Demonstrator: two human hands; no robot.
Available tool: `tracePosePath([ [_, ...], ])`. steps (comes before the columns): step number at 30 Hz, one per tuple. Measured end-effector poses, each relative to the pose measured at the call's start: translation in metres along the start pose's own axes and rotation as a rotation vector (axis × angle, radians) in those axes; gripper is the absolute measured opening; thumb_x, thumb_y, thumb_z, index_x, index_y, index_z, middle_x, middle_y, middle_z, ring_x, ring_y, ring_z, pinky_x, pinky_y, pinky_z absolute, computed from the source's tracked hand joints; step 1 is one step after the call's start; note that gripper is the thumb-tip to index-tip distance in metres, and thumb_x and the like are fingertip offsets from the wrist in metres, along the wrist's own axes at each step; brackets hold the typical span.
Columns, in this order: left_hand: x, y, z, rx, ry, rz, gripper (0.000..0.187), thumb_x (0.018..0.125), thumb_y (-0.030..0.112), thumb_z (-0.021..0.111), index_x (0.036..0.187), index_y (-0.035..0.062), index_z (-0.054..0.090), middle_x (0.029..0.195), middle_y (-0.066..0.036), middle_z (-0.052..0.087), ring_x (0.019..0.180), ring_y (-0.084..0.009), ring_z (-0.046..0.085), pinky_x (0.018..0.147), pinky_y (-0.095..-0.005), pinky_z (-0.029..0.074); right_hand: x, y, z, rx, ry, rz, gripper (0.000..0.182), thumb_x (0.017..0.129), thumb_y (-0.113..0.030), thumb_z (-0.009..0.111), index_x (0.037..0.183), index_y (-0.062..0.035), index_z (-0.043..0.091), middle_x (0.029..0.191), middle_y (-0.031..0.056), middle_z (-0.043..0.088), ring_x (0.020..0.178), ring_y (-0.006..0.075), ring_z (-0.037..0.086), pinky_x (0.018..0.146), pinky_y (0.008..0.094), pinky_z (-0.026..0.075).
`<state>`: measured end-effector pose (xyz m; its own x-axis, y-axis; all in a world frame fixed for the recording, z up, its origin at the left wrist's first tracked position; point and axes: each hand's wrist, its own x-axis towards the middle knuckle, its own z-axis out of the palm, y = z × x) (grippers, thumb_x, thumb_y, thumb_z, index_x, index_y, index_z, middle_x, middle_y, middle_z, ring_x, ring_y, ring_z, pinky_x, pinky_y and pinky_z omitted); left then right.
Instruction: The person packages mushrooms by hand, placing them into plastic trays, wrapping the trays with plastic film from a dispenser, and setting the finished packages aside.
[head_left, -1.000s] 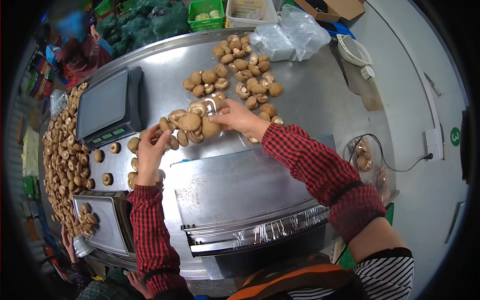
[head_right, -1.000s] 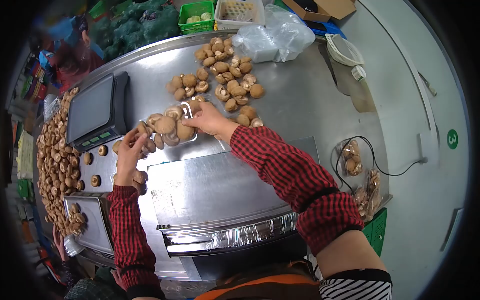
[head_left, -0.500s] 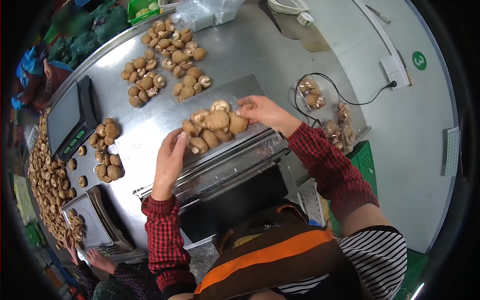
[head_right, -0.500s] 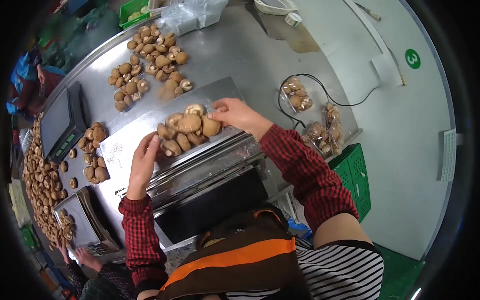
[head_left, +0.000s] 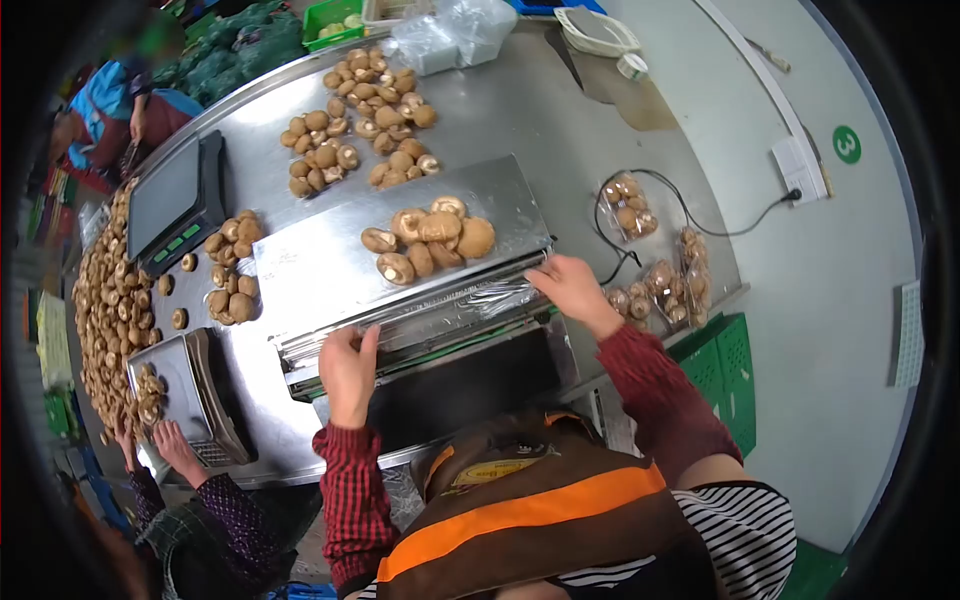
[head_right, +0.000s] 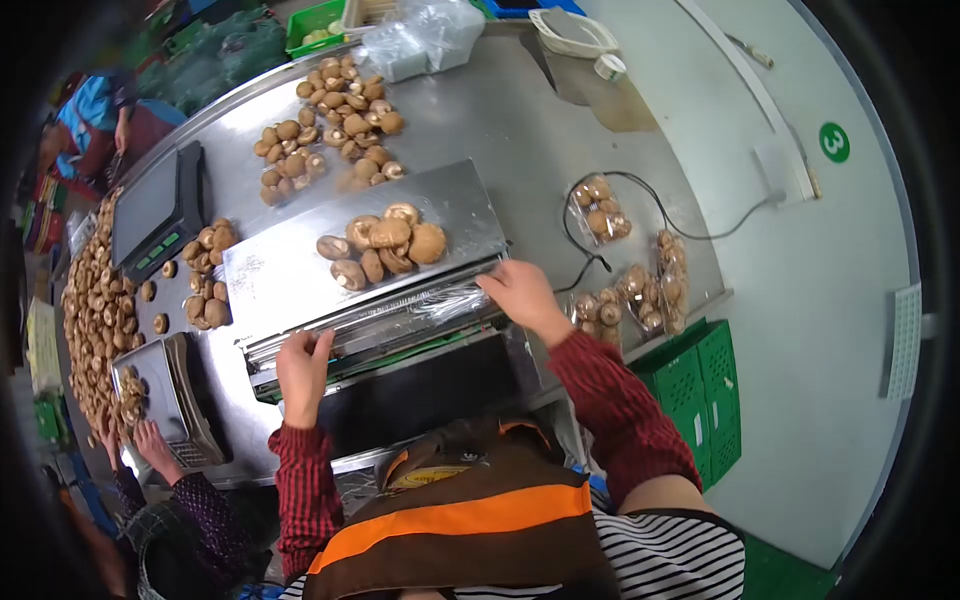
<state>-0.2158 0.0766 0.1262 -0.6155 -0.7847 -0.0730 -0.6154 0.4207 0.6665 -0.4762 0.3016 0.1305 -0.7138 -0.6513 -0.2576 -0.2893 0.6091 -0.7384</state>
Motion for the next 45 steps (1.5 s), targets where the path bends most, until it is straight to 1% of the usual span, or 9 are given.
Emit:
tracePosePath([
  [4,-0.013,0.006,-0.032,-1.229,-0.575,-0.838,0.034,0.098,0.026,0.052,0.067,0.0120,0.044,0.054,0.004,0.035,0.047,-0.0097,0.032,0.043,-0.0234,0.024,-0.018,0.005,-0.017,1.361,-0.640,0.815,0.034,0.099,-0.022,0.049,0.068,-0.0143,0.037,0.054,-0.0072,0.026,0.046,0.0057,0.026,0.039,0.0226,0.020],
  [9,0.036,0.046,-0.104,-1.775,-0.351,-0.040,0.043,0.103,0.031,0.033,0.077,0.0048,0.055,0.065,-0.004,0.053,0.056,-0.0142,0.049,0.051,-0.0267,0.040,0.043,-0.069,-0.082,1.599,-0.561,-0.048,0.032,0.101,-0.027,0.046,0.077,-0.0078,0.049,0.060,-0.0005,0.045,0.048,0.0102,0.039,0.043,0.0242,0.031],
  [11,0.079,0.083,-0.082,-1.276,0.197,0.076,0.042,0.103,0.026,0.035,0.101,-0.0030,0.065,0.094,-0.019,0.068,0.088,-0.0239,0.066,0.083,-0.0335,0.051,0.086,-0.109,-0.070,1.527,-0.072,0.030,0.029,0.102,-0.026,0.045,0.097,0.0003,0.058,0.083,0.0098,0.064,0.067,0.0171,0.061,0.060,0.0275,0.049],
  [15,0.150,0.035,-0.005,-0.338,-0.075,0.093,0.042,0.103,0.023,0.037,0.121,-0.0071,0.060,0.126,-0.022,0.060,0.121,-0.0342,0.055,0.107,-0.0405,0.039,0.177,-0.048,0.001,0.921,-0.167,-0.077,0.032,0.103,-0.022,0.046,0.113,0.0064,0.056,0.112,0.0177,0.066,0.107,0.0239,0.064,0.091,0.0342,0.054],
  [21,0.123,0.022,-0.001,-0.112,-0.265,0.558,0.080,0.075,0.047,0.078,0.127,-0.0048,0.048,0.137,-0.026,0.046,0.140,-0.0397,0.028,0.116,-0.0469,0.020,0.160,-0.043,0.011,0.492,-0.282,0.009,0.037,0.102,-0.030,0.049,0.111,0.0045,0.059,0.093,0.0082,0.065,0.078,0.0149,0.063,0.073,0.0251,0.053],
  [22,0.122,0.024,-0.001,-0.049,-0.172,0.606,0.104,0.055,0.055,0.088,0.129,-0.0014,0.043,0.125,-0.027,0.054,0.131,-0.0395,0.043,0.110,-0.0454,0.034,0.161,-0.046,0.005,0.489,-0.285,0.001,0.037,0.102,-0.030,0.049,0.111,0.0045,0.059,0.093,0.0082,0.065,0.078,0.0149,0.063,0.073,0.0251,0.053],
  [26,0.113,0.028,-0.007,-0.172,-0.314,0.397,0.100,0.054,0.052,0.089,0.128,0.0035,0.042,0.095,-0.020,0.066,0.089,-0.0332,0.067,0.080,-0.0363,0.054,0.165,-0.065,-0.020,0.253,-0.527,0.219,0.041,0.097,-0.037,0.057,0.101,0.0027,0.066,0.083,0.0027,0.060,0.066,0.0106,0.053,0.059,0.0235,0.047],
  [34,0.099,-0.010,-0.011,-0.599,-0.416,0.052,0.046,0.087,0.031,0.073,0.116,-0.0021,0.060,0.080,-0.004,0.065,0.071,-0.0110,0.059,0.066,-0.0255,0.048,0.134,-0.009,-0.009,0.035,-0.272,-0.345,0.039,0.096,-0.035,0.059,0.098,0.0030,0.068,0.086,0.0027,0.056,0.076,0.0130,0.057,0.065,0.0266,0.050],
  [45,0.036,0.023,0.002,-0.790,-0.138,-0.203,0.037,0.104,0.029,0.043,0.079,0.0042,0.055,0.055,0.003,0.042,0.043,-0.0053,0.041,0.039,-0.0231,0.031,-0.016,-0.046,-0.017,0.876,-0.181,0.219,0.032,0.104,-0.029,0.042,0.116,-0.0004,0.050,0.109,0.0112,0.062,0.090,0.0226,0.069,0.067,0.0320,0.060],
])
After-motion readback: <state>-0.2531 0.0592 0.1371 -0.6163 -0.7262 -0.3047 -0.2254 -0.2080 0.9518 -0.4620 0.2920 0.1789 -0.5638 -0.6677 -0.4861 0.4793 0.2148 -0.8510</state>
